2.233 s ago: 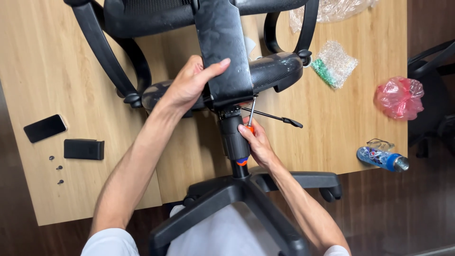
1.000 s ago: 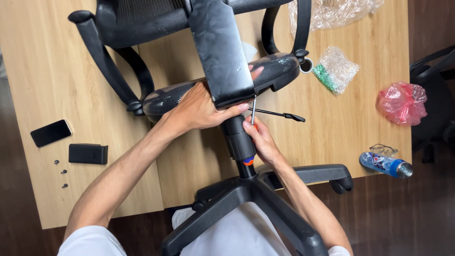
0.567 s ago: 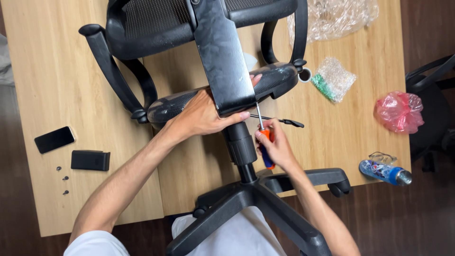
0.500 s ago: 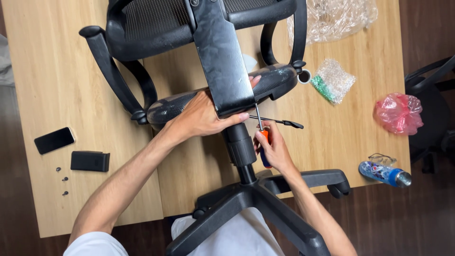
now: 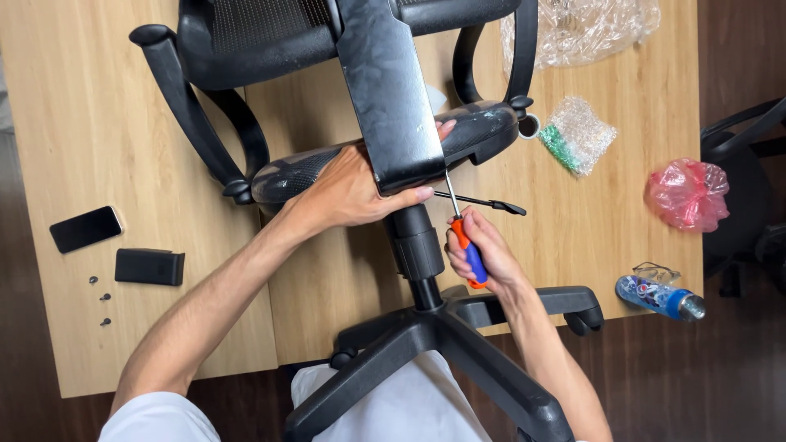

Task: The person assembles an office chair on a wooden desk. They press the gas lift cylinder into the five-star base, use a screwdriver to drive screws and attach the seat mounting plate to the seat underside, then align the seat onto the cylinder and continue screwing it in place.

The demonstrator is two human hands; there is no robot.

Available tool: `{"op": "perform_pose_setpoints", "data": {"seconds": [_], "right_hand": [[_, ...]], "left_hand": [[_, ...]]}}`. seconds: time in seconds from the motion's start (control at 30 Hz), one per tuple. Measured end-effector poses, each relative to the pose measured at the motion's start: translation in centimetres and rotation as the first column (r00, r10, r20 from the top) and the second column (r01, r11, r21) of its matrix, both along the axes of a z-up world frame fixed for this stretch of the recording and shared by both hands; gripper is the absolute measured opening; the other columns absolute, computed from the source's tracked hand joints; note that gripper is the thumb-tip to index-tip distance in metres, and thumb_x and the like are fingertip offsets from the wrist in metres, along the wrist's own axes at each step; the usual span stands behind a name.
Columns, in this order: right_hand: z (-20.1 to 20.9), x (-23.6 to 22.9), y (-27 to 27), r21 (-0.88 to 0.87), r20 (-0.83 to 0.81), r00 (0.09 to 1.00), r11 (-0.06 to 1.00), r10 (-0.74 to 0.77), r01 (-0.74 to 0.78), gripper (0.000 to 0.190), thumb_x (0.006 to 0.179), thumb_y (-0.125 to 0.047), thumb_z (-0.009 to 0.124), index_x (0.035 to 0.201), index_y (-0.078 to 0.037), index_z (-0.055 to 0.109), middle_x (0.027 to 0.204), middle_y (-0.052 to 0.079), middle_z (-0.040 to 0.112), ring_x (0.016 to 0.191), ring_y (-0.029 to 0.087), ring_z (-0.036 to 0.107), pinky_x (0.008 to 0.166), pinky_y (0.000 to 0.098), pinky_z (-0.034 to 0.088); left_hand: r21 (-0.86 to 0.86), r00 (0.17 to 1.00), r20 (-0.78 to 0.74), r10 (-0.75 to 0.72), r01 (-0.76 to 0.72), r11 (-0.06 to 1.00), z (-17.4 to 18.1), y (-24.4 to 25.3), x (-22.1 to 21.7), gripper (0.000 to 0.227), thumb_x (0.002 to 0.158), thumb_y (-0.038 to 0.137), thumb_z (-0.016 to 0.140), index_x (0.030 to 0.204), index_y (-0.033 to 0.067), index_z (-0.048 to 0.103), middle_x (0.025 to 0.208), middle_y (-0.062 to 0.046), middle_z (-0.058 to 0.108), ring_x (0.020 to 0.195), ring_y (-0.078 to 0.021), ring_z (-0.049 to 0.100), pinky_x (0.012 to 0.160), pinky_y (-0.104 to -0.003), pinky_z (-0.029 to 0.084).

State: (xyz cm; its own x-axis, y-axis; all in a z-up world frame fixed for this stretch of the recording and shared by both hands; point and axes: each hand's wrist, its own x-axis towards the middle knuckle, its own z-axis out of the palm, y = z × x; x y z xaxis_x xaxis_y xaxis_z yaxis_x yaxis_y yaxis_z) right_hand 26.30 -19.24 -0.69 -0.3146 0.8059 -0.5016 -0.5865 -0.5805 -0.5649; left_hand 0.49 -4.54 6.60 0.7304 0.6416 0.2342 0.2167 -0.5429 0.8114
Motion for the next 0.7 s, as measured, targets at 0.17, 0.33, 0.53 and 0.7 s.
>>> {"op": "perform_pose_setpoints", "data": {"seconds": [0.17,0.33,0.53,0.7], "right_hand": [[0.4,-1.9,-0.2,0.107,0.593,0.806,0.991,0.004,-0.083,0.032,0.108,-0.038,0.045,0.112,-0.007,0.051,0.063,0.005,0.055,0.047,0.014,0.055,0.041,0.0263,0.044],[0.6,-2.8,-0.9,0.202,0.917,0.374,0.969,-0.138,-0.139,0.037,0.094,-0.031,0.065,0.113,-0.004,0.049,0.06,0.006,0.058,0.045,0.014,0.053,0.039,0.0288,0.04],[-0.7,-2.3,-1.2,0.314,0.949,0.092,0.932,-0.302,-0.179,0.031,0.102,-0.034,0.063,0.096,-0.003,0.065,0.065,0.002,0.063,0.054,0.009,0.062,0.049,0.0236,0.047],[1.4,-0.9,-0.3,-0.085,0.192,0.981,0.996,-0.011,0.028,0.052,0.11,-0.048,0.042,0.09,-0.003,0.057,0.058,-0.001,0.051,0.045,0.007,0.047,0.037,0.0207,0.038]], "left_hand": [[-0.035,1.0,0.004,-0.001,0.001,0.999,0.1,-0.1,0.0,0.075,0.098,0.053,0.066,0.162,0.0302,0.033,0.143,-0.014,0.065,0.124,-0.0377,0.066,0.112,-0.049,0.05],[-0.018,1.0,0.006,0.002,-0.002,1.0,-0.4,-0.4,0.0,0.074,0.1,0.053,0.065,0.163,0.0295,0.033,0.147,-0.016,0.062,0.126,-0.039,0.064,0.111,-0.049,0.049],[0.066,0.999,0.05,0.01,-0.014,0.998,-0.5,-0.2,0.3,0.074,0.101,0.054,0.066,0.163,0.031,0.032,0.147,-0.018,0.061,0.126,-0.039,0.065,0.11,-0.049,0.049],[-0.048,1.0,-0.015,-0.002,0.001,0.999,-0.9,-0.1,0.3,0.076,0.097,0.058,0.064,0.161,0.0335,0.031,0.132,-0.013,0.071,0.105,-0.0336,0.074,0.106,-0.049,0.055]]}}
